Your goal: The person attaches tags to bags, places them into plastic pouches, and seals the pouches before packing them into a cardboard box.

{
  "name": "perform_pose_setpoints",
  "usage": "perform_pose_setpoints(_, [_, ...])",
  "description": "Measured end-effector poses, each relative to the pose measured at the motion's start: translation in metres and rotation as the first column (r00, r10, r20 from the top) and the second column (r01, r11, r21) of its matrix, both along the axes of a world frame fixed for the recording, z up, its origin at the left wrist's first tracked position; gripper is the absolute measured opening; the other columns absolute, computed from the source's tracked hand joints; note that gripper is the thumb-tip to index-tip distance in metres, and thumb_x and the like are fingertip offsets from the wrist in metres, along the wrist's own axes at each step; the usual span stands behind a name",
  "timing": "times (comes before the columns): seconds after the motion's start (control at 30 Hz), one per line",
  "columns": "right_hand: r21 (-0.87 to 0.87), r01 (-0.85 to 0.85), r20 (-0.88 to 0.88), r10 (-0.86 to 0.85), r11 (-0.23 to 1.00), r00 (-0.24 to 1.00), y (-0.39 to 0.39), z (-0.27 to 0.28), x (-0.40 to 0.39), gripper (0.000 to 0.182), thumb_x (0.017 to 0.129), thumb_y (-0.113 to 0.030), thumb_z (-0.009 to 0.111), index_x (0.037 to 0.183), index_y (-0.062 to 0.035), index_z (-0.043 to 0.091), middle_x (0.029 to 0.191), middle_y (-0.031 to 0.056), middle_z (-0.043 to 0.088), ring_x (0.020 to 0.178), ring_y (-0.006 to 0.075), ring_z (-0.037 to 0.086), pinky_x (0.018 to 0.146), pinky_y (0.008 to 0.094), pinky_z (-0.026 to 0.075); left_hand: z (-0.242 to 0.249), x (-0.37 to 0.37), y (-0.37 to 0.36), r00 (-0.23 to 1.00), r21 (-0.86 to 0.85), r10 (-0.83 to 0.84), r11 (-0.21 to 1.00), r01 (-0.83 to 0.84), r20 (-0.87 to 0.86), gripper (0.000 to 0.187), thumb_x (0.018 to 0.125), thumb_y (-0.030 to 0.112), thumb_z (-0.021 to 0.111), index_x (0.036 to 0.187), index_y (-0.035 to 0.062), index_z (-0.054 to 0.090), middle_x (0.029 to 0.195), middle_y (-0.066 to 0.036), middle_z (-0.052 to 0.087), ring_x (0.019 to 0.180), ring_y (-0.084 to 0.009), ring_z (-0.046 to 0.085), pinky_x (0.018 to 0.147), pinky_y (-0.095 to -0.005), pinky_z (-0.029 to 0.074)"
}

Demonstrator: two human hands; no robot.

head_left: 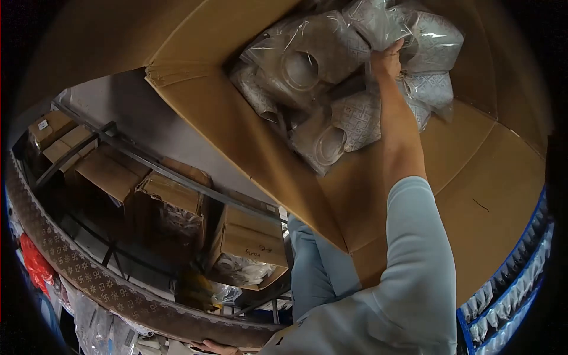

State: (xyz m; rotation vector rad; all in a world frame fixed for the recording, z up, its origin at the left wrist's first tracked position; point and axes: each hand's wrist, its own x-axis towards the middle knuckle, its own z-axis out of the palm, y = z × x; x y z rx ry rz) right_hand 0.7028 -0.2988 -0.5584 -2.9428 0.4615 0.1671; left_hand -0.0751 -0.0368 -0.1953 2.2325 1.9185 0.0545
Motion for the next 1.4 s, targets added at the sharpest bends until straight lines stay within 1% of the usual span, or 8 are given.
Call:
perform_pose_setpoints(0.2, [-0.093, -0.139, -0.005, 0.139, 0.986, 0.990, -0.051, 0.064, -0.034, 0.085, 0.068, -0.025, 0.066, 0.139, -0.0087, 0.021, 0.117, 0.0257, 0.054, 0.095, 0.0429, 0.058, 0.081, 0.0457, 0.046, 0.006, -0.007, -0.013, 0.992, 0.022, -0.065, 0.998, 0.063, 0.111, 0.063, 0.096, 0.046, 0.028, 0.141, 0.0022, 0.023, 0.147, -0.023, 0.012, 0.128, -0.0372, 0.030, 0.106, -0.0490, 0.024])
perform_pose_setpoints(0.3, [-0.185, -0.216, 0.068, 0.232, 0.959, 0.970, -0.084, 0.126, -0.060, 0.083, 0.070, -0.023, 0.064, 0.139, -0.0086, 0.020, 0.108, 0.0244, 0.059, 0.095, 0.0426, 0.058, 0.081, 0.0459, 0.046, 0.005, 0.053, -0.015, 0.928, -0.081, 0.224, 0.975, -0.209, 0.297, 0.061, 0.095, 0.039, 0.038, 0.142, 0.0038, 0.020, 0.148, -0.023, 0.011, 0.132, -0.0360, 0.025, 0.108, -0.0500, 0.021])
perform_pose_setpoints(0.53, [-0.203, -0.094, 0.004, 0.097, 0.975, 0.995, -0.068, 0.130, -0.035, 0.089, 0.071, -0.025, 0.065, 0.141, -0.0120, 0.012, 0.111, 0.0243, 0.058, 0.099, 0.0414, 0.058, 0.085, 0.0445, 0.045, -0.008, 0.085, -0.008, 0.992, -0.027, 0.026, 0.999, -0.023, 0.123, 0.062, 0.094, 0.036, 0.042, 0.142, 0.0043, 0.019, 0.148, -0.022, 0.011, 0.133, -0.0361, 0.023, 0.108, -0.0499, 0.021])
perform_pose_setpoints(0.77, [-0.132, -0.082, -0.015, 0.080, 0.988, 0.997, -0.081, 0.062, -0.032, 0.044, 0.069, -0.023, 0.063, 0.108, -0.0061, 0.057, 0.098, 0.0242, 0.063, 0.093, 0.0403, 0.060, 0.082, 0.0445, 0.047, 0.001, 0.083, -0.002, 0.982, 0.043, -0.152, 0.987, 0.158, -0.114, 0.063, 0.093, 0.032, 0.046, 0.143, 0.0047, 0.019, 0.148, -0.022, 0.011, 0.134, -0.0361, 0.022, 0.108, -0.0498, 0.021])
perform_pose_setpoints(1.03, [-0.004, -0.255, -0.046, 0.255, 0.967, 0.966, -0.058, 0.224, -0.108, 0.034, 0.066, -0.019, 0.064, 0.095, -0.0022, 0.059, 0.089, 0.0221, 0.063, 0.087, 0.0411, 0.059, 0.079, 0.0460, 0.046, 0.013, 0.121, -0.002, 0.876, 0.073, -0.329, 0.923, 0.377, -0.352, 0.066, 0.091, 0.028, 0.051, 0.143, 0.0051, 0.018, 0.148, -0.021, 0.011, 0.135, -0.0362, 0.019, 0.108, -0.0497, 0.021])
perform_pose_setpoints(1.1, [0.043, -0.312, -0.008, 0.312, 0.949, 0.950, -0.047, 0.266, -0.119, 0.033, 0.065, -0.018, 0.064, 0.094, -0.0024, 0.059, 0.087, 0.0215, 0.063, 0.086, 0.0409, 0.059, 0.078, 0.0463, 0.046, -0.008, 0.179, 0.004, 0.892, 0.057, -0.447, 0.894, 0.444, 0.072, 0.081, 0.081, 0.022, 0.067, 0.143, 0.0097, 0.016, 0.148, -0.021, 0.015, 0.135, -0.0391, 0.018, 0.108, -0.0523, 0.019])
perform_pose_setpoints(1.23, [0.294, -0.580, -0.104, 0.629, 0.760, 0.770, 0.002, 0.353, -0.159, 0.035, 0.062, -0.009, 0.062, 0.097, -0.0031, 0.059, 0.088, 0.0201, 0.061, 0.082, 0.0375, 0.060, 0.071, 0.0402, 0.048, -0.010, 0.340, -0.019, 0.553, 0.117, -0.674, 0.679, 0.725, 0.489, 0.088, 0.077, 0.025, 0.071, 0.144, 0.0108, 0.015, 0.149, -0.022, 0.007, 0.138, -0.0397, 0.008, 0.108, -0.0575, 0.009])
perform_pose_setpoints(1.4, [0.584, -0.769, 0.085, 0.922, 0.261, 0.378, 0.060, 0.420, -0.225, 0.031, 0.057, -0.014, 0.068, 0.083, -0.0027, 0.055, 0.074, 0.0104, 0.057, 0.069, 0.0290, 0.061, 0.057, 0.0387, 0.049, 0.064, 0.437, -0.042, 0.146, 0.159, -0.922, 0.215, 0.964, 0.360, 0.073, 0.073, 0.026, 0.070, 0.133, 0.0069, 0.032, 0.135, -0.021, 0.041, 0.130, -0.0407, 0.030, 0.104, -0.0630, 0.009])
